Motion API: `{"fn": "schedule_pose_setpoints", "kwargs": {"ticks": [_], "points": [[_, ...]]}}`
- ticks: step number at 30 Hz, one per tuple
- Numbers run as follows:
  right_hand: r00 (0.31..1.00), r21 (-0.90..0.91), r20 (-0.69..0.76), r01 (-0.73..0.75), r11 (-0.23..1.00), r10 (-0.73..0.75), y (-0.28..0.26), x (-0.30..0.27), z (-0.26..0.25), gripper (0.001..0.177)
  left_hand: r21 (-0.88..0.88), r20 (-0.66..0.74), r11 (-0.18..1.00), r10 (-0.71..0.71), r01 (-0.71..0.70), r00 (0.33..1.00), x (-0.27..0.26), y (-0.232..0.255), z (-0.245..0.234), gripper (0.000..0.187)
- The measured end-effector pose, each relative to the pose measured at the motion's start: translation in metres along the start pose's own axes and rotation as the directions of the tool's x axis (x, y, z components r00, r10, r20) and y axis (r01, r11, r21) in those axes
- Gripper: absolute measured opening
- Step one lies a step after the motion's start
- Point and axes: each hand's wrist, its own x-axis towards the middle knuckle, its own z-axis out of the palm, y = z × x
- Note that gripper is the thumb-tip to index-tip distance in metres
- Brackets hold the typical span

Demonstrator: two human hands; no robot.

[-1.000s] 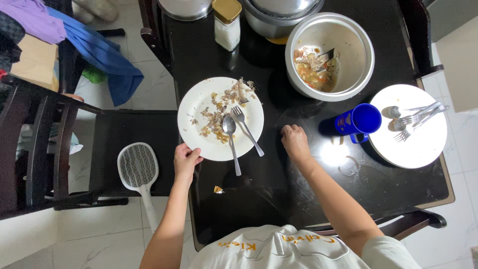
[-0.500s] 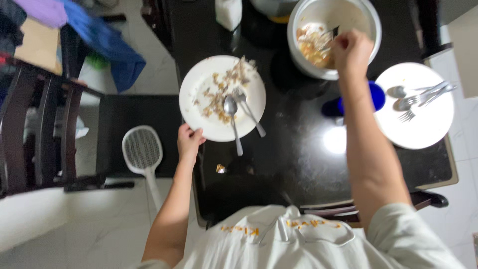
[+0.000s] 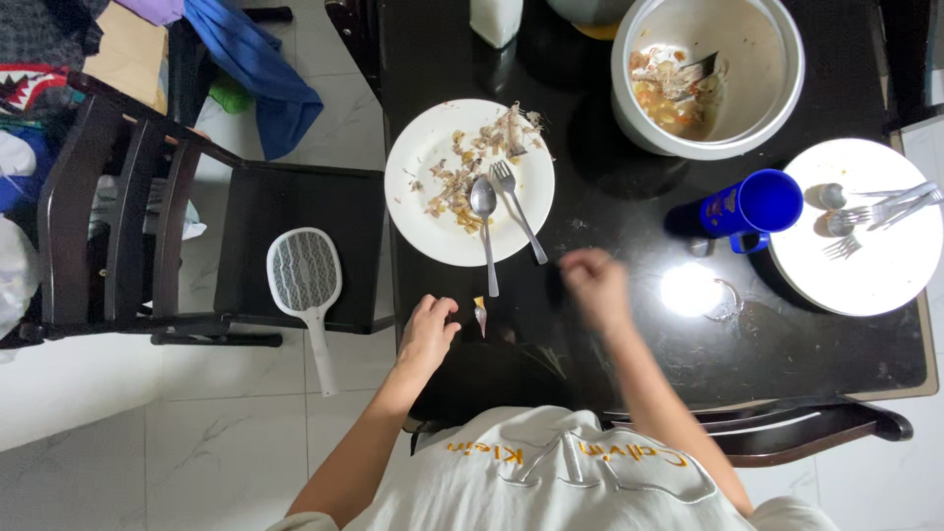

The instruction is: The person scrapes leftover food from several plates into a cooking pot using a fork and spoon. They then gather the dirty plates, cutlery, and a blue cup, stacking them together on the table.

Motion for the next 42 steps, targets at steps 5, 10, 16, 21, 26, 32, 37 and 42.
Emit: {"fn": "schedule_pose_setpoints", "kwargs": {"ticks": [5, 10, 16, 21, 26, 32, 37, 42], "points": [[0.924, -0.194, 0.381, 0.112, 0.975, -0.030, -0.011, -0.054, 0.058, 0.021, -0.093, 0.073, 0.991, 0.101, -0.094, 0.992, -0.002, 0.026, -0.006, 0.045], [0.885, -0.220, 0.415, 0.323, 0.921, -0.211, -0.010, -0.065, 0.074, 0.033, 0.091, 0.075, 0.968, 0.229, -0.236, 0.970, -0.007, 0.033, 0.038, 0.024], [0.881, -0.332, 0.469, 0.237, 0.913, -0.058, -0.009, -0.055, 0.040, 0.016, -0.128, -0.177, 0.944, 0.279, -0.303, 0.944, -0.009, 0.022, 0.046, 0.029], [0.961, -0.378, 0.152, 0.272, 0.885, -0.230, -0.040, 0.023, -0.050, 0.018, -0.748, -0.077, 0.623, -0.421, 0.226, 0.904, 0.038, -0.007, 0.031, 0.034], [0.887, -0.372, -0.360, 0.150, 0.916, -0.291, -0.065, 0.142, -0.115, 0.014, -0.960, 0.245, 0.002, -0.483, 0.281, 0.841, 0.094, -0.045, 0.041, 0.045], [0.671, -0.862, -0.281, 0.138, 0.488, -0.686, -0.077, 0.175, -0.111, 0.019, -0.955, 0.204, 0.094, -0.487, 0.283, 0.850, 0.111, -0.054, 0.045, 0.046], [0.943, -0.620, -0.039, 0.237, 0.748, -0.331, -0.070, 0.104, -0.023, 0.022, -0.975, 0.132, -0.211, -0.323, 0.065, 0.937, 0.120, -0.053, 0.044, 0.067], [0.987, -0.476, 0.157, 0.053, 0.878, 0.025, -0.038, 0.067, 0.046, 0.048, -0.958, 0.160, -0.275, -0.261, 0.086, 0.952, 0.121, -0.068, 0.047, 0.064]]}}
